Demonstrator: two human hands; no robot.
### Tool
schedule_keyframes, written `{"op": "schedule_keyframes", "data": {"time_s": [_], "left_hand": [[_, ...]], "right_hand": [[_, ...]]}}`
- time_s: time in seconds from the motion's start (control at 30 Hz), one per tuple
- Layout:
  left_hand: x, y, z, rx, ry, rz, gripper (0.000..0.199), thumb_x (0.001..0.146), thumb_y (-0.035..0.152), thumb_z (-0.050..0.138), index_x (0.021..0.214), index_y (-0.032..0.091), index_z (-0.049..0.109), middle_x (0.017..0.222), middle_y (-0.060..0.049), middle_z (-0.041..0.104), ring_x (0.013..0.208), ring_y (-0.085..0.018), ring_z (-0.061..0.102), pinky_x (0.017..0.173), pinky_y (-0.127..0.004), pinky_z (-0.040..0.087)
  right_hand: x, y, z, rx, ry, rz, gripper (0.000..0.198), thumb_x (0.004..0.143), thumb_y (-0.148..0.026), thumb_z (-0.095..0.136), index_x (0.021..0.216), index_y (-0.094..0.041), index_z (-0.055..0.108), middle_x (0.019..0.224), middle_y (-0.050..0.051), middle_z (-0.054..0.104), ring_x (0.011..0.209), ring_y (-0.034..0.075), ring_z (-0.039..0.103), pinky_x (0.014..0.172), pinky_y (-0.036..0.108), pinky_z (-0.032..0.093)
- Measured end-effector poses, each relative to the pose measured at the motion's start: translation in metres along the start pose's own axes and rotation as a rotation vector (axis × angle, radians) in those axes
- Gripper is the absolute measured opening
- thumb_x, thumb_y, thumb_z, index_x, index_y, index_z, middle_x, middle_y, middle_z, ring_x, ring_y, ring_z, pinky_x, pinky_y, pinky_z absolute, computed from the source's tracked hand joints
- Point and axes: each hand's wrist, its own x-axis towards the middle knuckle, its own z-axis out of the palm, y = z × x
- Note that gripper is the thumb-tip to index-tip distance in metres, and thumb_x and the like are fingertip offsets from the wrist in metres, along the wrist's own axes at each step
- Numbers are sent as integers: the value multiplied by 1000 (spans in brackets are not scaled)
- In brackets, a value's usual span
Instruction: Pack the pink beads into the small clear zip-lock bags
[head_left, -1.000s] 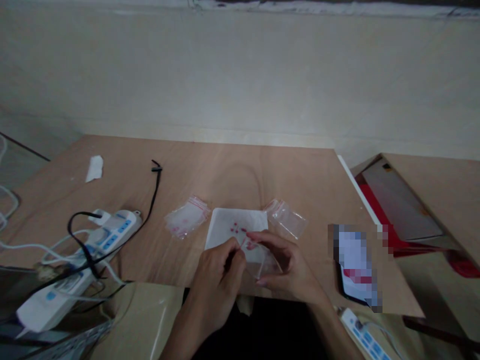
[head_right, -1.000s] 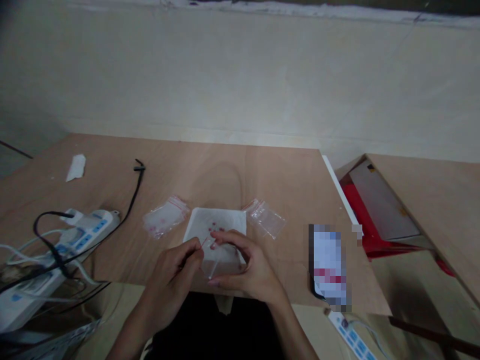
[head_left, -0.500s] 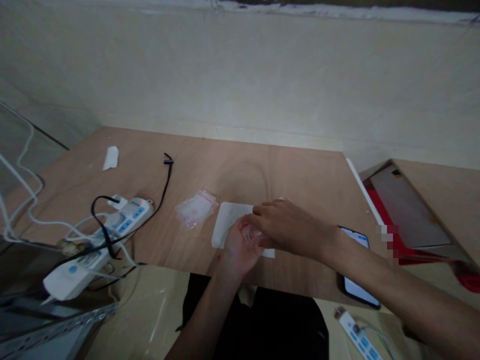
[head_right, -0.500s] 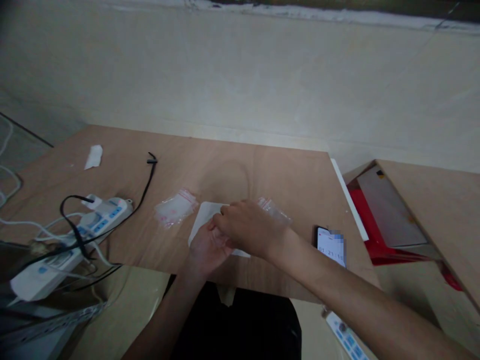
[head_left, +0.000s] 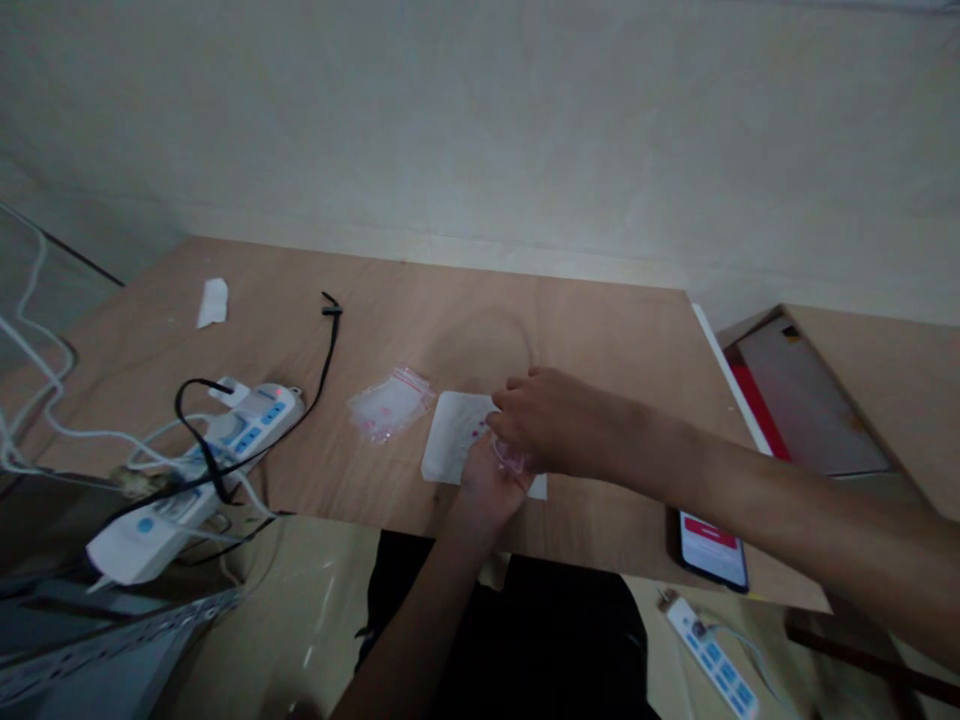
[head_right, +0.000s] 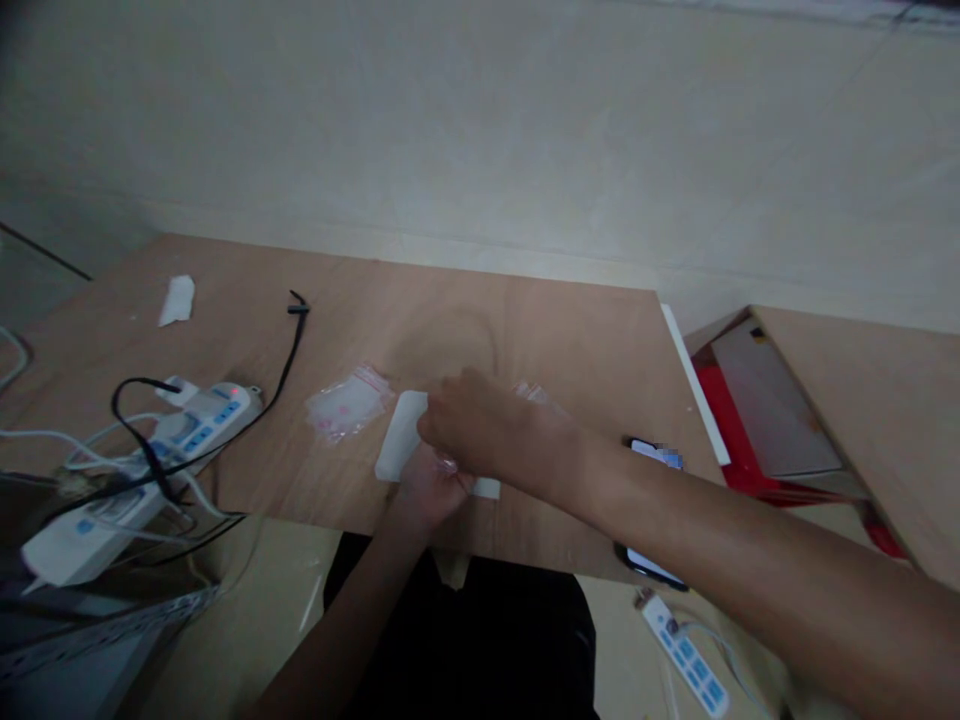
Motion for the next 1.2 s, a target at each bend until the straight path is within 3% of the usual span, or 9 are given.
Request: {"op": "schedule_keyframes", "data": {"time_s": [0.07, 0.17, 0.27, 0.33, 0.5, 0.63, 0.77, 0.97, 1.2], "left_hand": [[6, -2, -4, 133, 58, 28, 33, 91, 28, 32, 60, 22, 40, 56, -2, 51, 59, -17, 58, 57, -31, 50], [15, -2, -16, 393, 183, 123, 35, 93, 29, 26, 59, 24, 32, 52, 0, 43, 61, -19, 57, 61, -32, 48], [25, 0, -25, 666, 258, 279, 30, 92, 30, 35, 62, 24, 35, 68, -5, 54, 87, -24, 59, 84, -38, 45], [31, -1, -27, 837, 247, 374, 25, 90, 28, 40, 65, 24, 39, 81, -9, 59, 99, -27, 55, 95, -42, 39], [40, -10, -27, 1172, 201, 509, 21, 91, 27, 41, 74, 19, 51, 93, -15, 62, 100, -30, 53, 94, -45, 37], [35, -12, -23, 1346, 225, 535, 22, 92, 26, 42, 82, 16, 58, 97, -16, 63, 100, -30, 54, 90, -43, 39], [26, 6, -31, 1443, 297, 514, 28, 94, 32, 40, 92, 17, 62, 105, -14, 65, 105, -27, 55, 92, -40, 38], [43, 65, -88, 1527, 520, 213, 54, 94, 46, 28, 94, 9, 67, 94, -23, 69, 88, -35, 65, 74, -42, 45], [72, 77, -115, 1572, 387, -12, 37, 84, 39, 47, 84, 11, 72, 92, -22, 74, 88, -34, 69, 66, -33, 46]], "right_hand": [[-16, 12, -12, -46, -15, 25, 23, 67, -17, 79, 88, -18, 71, 85, 7, 73, 79, 25, 68, 67, 33, 50], [-52, 36, 1, 154, 232, 348, 53, 78, -36, 71, 126, -21, 55, 97, 6, 72, 83, 21, 68, 71, 31, 53], [-82, 53, 54, 185, 661, 760, 51, 87, -46, 56, 128, -16, 51, 102, 13, 71, 84, 25, 68, 73, 38, 55], [-89, 54, 99, 163, 678, 913, 48, 91, -46, 47, 126, -14, 52, 108, 17, 69, 92, 28, 68, 77, 44, 55], [-74, 43, 168, 157, 605, 878, 50, 96, -38, 33, 133, -9, 50, 140, 22, 50, 133, 32, 44, 106, 55, 38], [-70, 41, 177, 87, 474, 859, 55, 98, -35, 24, 141, -5, 42, 150, 22, 37, 143, 31, 27, 114, 55, 25], [-70, 42, 177, 32, 469, 885, 55, 99, -33, 24, 141, -2, 42, 148, 22, 40, 141, 31, 31, 113, 53, 28], [-69, 41, 179, 49, 497, 912, 59, 98, -37, 27, 140, 3, 41, 145, 23, 43, 139, 34, 35, 114, 50, 28], [-72, 45, 184, 194, 618, 915, 60, 96, -44, 34, 138, -3, 43, 148, 24, 39, 143, 34, 27, 111, 55, 30]]}}
